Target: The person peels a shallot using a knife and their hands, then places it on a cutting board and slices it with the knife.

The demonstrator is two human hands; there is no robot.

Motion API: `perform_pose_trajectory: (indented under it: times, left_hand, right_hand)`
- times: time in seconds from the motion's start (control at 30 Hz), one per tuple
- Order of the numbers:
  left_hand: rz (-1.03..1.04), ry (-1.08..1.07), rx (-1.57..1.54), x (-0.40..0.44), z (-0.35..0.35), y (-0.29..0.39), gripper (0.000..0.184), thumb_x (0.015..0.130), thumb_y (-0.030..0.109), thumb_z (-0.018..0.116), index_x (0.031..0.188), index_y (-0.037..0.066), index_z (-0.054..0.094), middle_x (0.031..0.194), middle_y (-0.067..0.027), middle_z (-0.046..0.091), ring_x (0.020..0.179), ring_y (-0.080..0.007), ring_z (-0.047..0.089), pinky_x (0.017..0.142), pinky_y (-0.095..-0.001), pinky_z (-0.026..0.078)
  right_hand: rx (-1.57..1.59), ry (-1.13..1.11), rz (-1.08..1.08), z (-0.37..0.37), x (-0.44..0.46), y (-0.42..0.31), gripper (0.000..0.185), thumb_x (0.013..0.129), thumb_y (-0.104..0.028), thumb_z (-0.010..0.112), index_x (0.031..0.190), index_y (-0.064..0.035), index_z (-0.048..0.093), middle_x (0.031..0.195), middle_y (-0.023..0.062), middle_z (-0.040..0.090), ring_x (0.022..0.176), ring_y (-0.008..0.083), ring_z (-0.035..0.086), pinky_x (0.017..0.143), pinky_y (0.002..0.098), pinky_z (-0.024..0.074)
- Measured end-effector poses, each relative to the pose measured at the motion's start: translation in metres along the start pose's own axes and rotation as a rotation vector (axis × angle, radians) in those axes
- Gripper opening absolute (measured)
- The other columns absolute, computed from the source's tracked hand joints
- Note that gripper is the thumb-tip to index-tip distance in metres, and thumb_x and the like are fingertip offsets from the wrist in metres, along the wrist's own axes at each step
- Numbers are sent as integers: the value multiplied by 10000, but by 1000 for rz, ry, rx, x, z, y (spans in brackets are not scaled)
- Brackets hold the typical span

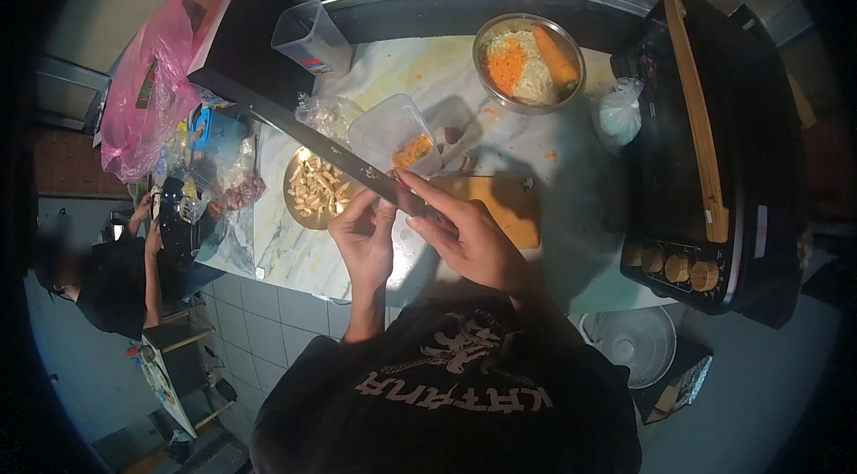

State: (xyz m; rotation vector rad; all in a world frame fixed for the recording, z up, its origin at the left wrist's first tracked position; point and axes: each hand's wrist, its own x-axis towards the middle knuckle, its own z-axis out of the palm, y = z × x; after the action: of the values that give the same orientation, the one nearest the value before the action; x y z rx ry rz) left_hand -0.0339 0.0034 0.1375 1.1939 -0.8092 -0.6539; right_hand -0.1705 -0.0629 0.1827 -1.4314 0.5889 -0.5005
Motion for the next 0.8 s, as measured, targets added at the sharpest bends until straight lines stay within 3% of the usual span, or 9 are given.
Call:
perform_pose_trajectory:
  times: [0.07,0.13,0.17,0.23,0.33,0.47,0.53,0.63,0.8]
  left_hand:
    - [5,15,46,0,-1,-1,213,863,-21,604,1069,-67,625,985,-91,601,772,-74,538,601,-160,422]
    - [-7,31,76,-2,-3,-7,203,859,-18,611,1056,-54,642,990,-103,618,765,-80,570,583,-155,435]
    - [-7,30,75,-3,-1,-7,203,859,-18,611,1056,-54,642,990,-103,618,765,-80,570,583,-155,435]
    - [17,84,16,-4,3,-7,204,860,-11,614,1058,-39,648,1005,-119,629,764,-90,604,556,-155,432]
    - [-15,61,5,-5,3,-8,204,863,-16,604,1061,-38,645,1029,-139,626,823,-127,627,606,-178,490]
    - [-13,28,-23,-2,3,-7,215,880,-5,580,1084,-56,622,1032,-152,614,852,-152,622,716,-225,537]
    - [-155,12,-193,-1,0,-8,236,900,19,555,1114,-74,593,1043,-163,603,892,-172,613,814,-277,543]
    - [-173,21,-202,2,1,-6,260,903,93,582,1118,-51,598,970,-113,638,858,-163,618,798,-295,538]
    - [-131,15,-187,6,-5,-7,250,907,67,565,1123,-54,595,1041,-135,607,880,-168,615,796,-281,534]
  right_hand:
    - [2,21,-28,0,1,0,458,920,-43,512,1360,-8,388,1137,117,582,821,38,478,756,192,405]
    - [0,3,-31,-2,1,1,454,927,-63,511,1358,6,384,986,86,597,749,41,458,678,198,408]
    - [1,4,-31,-4,1,4,454,927,-63,511,1358,6,384,986,86,597,749,41,458,678,198,408]
    - [83,-60,12,-9,0,11,454,933,-83,511,1354,25,381,802,30,532,665,42,410,585,200,364]
    - [152,-32,-61,-6,1,16,441,946,-84,487,1355,37,374,707,-15,419,602,39,359,534,198,313]
    - [265,-50,-87,-6,0,20,428,956,-71,456,1361,35,363,688,-20,409,578,43,358,513,194,308]
    - [288,-73,-63,-9,0,20,413,962,-66,439,1355,38,367,684,-19,406,560,46,370,494,198,310]
    - [318,-74,0,-9,0,20,418,962,-71,442,1357,37,357,688,-14,417,555,48,381,486,202,314]
    - [299,-80,-53,-9,2,26,445,962,-78,449,1376,25,323,693,-12,419,548,49,378,486,201,320]
